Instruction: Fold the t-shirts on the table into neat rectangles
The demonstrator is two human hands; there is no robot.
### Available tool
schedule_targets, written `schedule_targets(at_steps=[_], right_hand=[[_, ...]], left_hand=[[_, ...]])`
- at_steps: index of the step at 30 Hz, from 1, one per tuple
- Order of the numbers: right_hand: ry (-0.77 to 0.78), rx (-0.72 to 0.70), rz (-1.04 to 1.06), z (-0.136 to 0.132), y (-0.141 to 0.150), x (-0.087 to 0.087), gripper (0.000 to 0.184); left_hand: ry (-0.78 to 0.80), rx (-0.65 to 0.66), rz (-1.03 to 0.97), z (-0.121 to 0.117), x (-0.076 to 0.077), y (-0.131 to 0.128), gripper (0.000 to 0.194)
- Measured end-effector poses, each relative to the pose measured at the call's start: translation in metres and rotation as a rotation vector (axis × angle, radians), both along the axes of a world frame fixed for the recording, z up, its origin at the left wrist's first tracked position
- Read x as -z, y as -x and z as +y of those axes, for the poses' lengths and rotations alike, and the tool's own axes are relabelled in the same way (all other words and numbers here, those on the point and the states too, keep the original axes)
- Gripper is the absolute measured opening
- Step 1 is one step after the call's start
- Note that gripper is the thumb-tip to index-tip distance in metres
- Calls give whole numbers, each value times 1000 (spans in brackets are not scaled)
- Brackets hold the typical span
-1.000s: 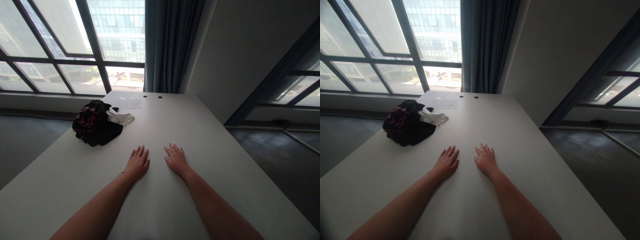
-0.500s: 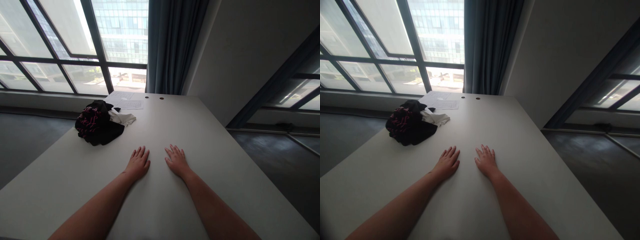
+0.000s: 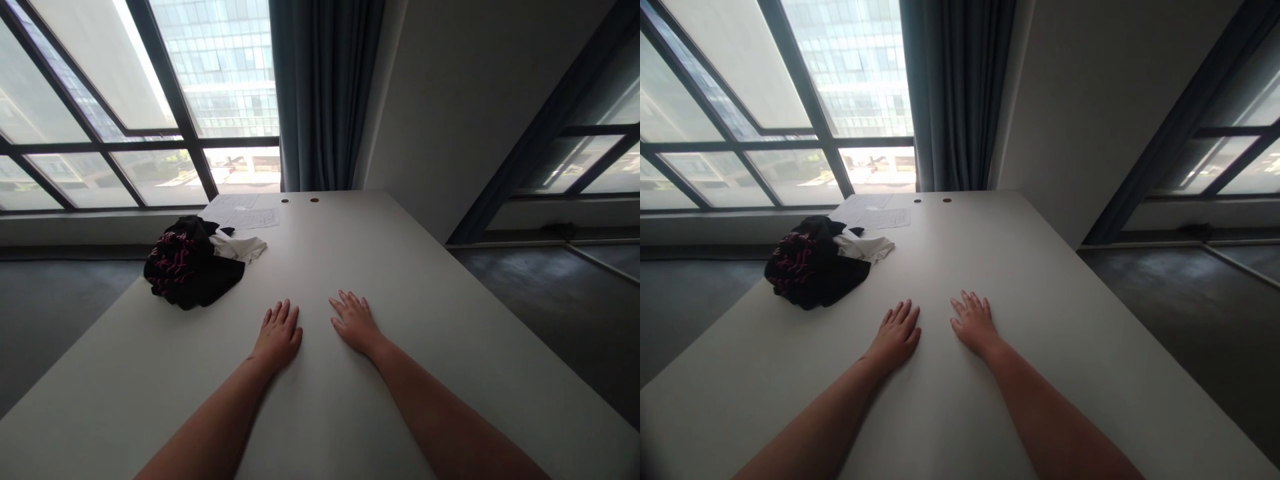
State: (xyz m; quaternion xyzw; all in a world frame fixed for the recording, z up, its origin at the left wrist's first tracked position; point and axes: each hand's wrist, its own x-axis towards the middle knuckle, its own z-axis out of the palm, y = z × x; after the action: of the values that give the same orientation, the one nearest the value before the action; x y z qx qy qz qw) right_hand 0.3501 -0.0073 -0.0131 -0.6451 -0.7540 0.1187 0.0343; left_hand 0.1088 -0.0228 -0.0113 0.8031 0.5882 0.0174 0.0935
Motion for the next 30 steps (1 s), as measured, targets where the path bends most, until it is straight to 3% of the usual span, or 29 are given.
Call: schedule_targets(at_steps=[30], right_hand=[[-7, 8, 13, -1, 1, 0, 61]], left_hand=[[15, -2, -7, -1, -4, 0, 63]])
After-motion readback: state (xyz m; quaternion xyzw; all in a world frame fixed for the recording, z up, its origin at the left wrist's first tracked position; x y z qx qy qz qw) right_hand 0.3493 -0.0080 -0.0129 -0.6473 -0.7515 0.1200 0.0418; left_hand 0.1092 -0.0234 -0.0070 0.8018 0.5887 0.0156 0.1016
